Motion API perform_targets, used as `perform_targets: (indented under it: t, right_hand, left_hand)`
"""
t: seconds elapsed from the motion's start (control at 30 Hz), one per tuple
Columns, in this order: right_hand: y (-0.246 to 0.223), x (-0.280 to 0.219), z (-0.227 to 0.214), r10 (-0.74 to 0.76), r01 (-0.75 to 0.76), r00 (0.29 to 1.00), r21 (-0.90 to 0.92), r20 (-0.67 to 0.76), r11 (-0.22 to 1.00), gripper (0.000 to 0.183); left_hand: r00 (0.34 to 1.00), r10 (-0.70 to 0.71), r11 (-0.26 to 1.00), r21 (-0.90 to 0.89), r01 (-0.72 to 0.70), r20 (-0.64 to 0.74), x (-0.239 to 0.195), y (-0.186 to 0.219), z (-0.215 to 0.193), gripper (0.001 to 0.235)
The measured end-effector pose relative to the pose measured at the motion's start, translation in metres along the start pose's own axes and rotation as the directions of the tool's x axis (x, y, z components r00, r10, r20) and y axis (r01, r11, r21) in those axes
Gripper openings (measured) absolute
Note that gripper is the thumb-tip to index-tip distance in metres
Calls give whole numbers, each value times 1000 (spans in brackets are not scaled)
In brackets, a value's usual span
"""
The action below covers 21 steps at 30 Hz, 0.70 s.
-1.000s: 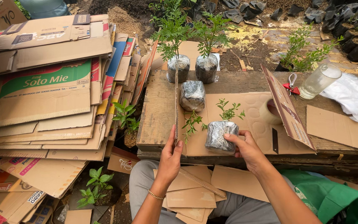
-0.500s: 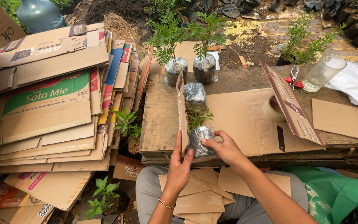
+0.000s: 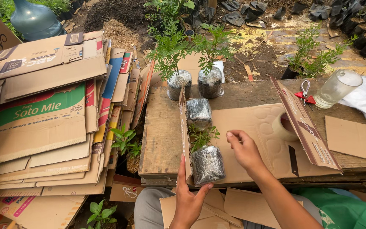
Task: The person cuts a cardboard sheet with a utility knife, folds it into a box, places two potted plants inside, and seals the box with tape. The person handles cardboard, plants, a utility knife, and tape during the process.
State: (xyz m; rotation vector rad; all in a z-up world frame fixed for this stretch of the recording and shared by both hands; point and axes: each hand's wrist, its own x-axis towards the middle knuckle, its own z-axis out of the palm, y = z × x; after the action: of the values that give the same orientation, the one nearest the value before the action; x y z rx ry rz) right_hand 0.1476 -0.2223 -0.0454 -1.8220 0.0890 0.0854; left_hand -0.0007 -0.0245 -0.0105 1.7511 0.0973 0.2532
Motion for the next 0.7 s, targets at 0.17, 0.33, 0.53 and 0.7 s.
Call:
perform_targets:
  t: [0.17,0.33,0.53,0.7]
  right_hand:
    - [-24,88,14,198,-205,979,214,55,955,47]
    - [-50,121,53,336,-355,929,119,154,927,68]
    - [-62,125,66,207,-250,940,136,271,959,86]
    - [-61,113,70,146,-184,970,193,195,964,81]
  left_hand:
    - [999,-37,995,-89,36,-7,0,-15,5,113]
    - [998,65,993,-100,-66,-14,8,-35,5,120]
    - [995,100,986,-130,-101,-10,6,-49,4,118]
    - [991,130,991,-33,-131,-33,3,-49,4,118]
